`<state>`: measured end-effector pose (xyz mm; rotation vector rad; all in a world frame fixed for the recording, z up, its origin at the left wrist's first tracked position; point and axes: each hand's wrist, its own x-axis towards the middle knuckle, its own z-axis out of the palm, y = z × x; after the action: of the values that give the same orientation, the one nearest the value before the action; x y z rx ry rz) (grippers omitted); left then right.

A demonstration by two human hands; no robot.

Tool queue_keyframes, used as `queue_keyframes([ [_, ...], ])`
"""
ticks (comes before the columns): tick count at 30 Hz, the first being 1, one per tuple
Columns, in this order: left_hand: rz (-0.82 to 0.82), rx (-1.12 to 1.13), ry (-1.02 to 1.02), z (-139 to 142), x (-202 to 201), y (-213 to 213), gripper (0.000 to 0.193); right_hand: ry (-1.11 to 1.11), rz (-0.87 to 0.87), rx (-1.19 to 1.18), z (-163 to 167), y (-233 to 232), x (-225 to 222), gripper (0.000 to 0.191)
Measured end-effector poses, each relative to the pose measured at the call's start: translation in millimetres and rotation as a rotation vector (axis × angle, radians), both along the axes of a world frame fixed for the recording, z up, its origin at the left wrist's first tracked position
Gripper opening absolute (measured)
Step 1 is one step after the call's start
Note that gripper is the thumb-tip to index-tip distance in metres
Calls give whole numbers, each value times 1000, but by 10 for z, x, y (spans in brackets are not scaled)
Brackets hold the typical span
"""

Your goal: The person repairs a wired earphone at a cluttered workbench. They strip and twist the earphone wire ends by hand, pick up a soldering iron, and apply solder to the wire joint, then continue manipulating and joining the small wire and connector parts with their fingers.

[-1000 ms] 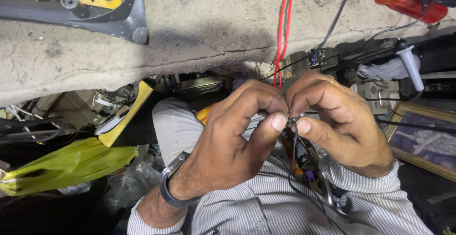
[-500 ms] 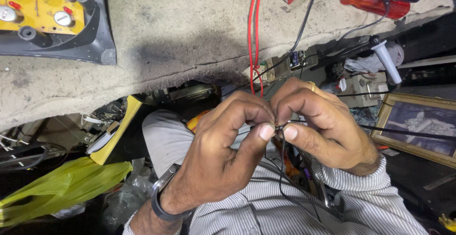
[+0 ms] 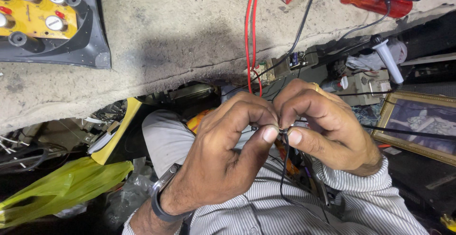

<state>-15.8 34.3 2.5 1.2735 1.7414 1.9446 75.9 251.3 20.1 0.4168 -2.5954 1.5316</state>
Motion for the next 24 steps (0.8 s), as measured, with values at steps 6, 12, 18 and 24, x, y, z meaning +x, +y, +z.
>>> queue_keyframes([
  [6, -5, 14, 11, -8, -3, -54, 9, 4, -3, 4, 7, -65, 19, 18],
  [12, -7, 20, -1, -17, -2, -64, 8, 12, 9, -19, 5, -79, 9, 17],
  [18, -15, 27, 15, -12, -14, -68, 8, 16, 11, -9, -4, -73, -2, 16],
  [24, -18, 23, 37, -1, -8, -79, 9, 30, -5, 15, -9, -86, 16, 15],
])
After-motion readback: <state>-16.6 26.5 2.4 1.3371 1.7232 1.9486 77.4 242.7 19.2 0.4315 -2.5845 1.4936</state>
